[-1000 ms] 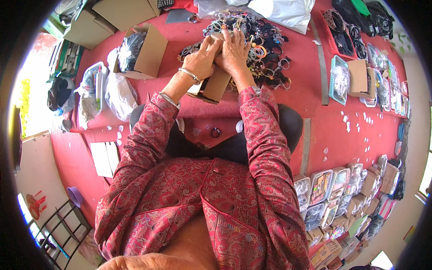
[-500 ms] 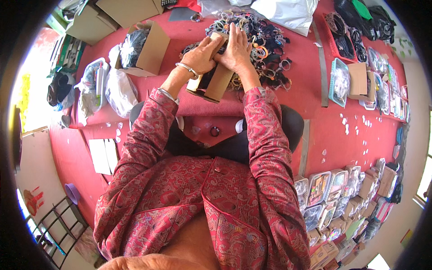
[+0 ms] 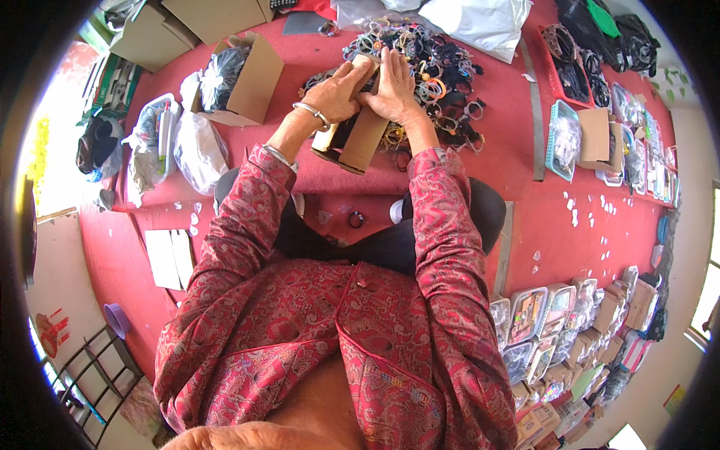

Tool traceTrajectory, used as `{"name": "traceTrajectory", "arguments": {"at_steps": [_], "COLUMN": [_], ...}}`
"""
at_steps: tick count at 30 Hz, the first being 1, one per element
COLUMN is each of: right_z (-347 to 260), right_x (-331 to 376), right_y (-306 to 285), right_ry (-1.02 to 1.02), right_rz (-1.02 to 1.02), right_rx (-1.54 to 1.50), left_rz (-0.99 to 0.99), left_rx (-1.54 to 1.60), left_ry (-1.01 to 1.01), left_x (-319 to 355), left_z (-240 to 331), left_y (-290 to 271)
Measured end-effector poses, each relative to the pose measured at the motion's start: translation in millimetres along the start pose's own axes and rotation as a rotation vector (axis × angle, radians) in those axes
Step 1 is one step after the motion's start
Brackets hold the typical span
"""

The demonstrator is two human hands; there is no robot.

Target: The person sits on the floor and assembles a small cardboard box. They then open a plastic bag and transfer a large pile of hair ties and hair clips from the bag into the box.

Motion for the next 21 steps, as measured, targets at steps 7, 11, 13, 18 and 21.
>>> {"name": "traceTrajectory", "arguments": {"at_steps": [7,11,13,18,21], "right_z": [8,18,22,23,31], "right_x": [6,1,1,1,-6], "right_y": [-16,-7,-3,-4,1], "right_ry": [0.047,0.088,0.105,0.377,0.344], "right_rz": [-0.034,0.14,0.265,0.055,0.123], "right_rx": [-0.885,-0.575,-0.406,-0.795,-0.671], "left_rz": [-0.038,-0.116,-0.171,-0.205,-0.227], "left_rx": [0.002,-0.109,-0.157,-0.195,-0.145], "left_ry": [0.029,-0.056,-0.072,-0.093,-0.084], "left_x": [1,2,4,7,5], "left_z": [-3,10,15,17,17], "left_y": [-4,-7,-9,-6,-3]}}
Point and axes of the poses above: each hand's wrist, its own x-axis away from the middle knuckle, its own y-axis out of the palm, z = x × y, the point moved 2 cm from there along -x, towards the middle knuckle, and after that the axes turned 10 degrees about y, right-handed, at the moved point
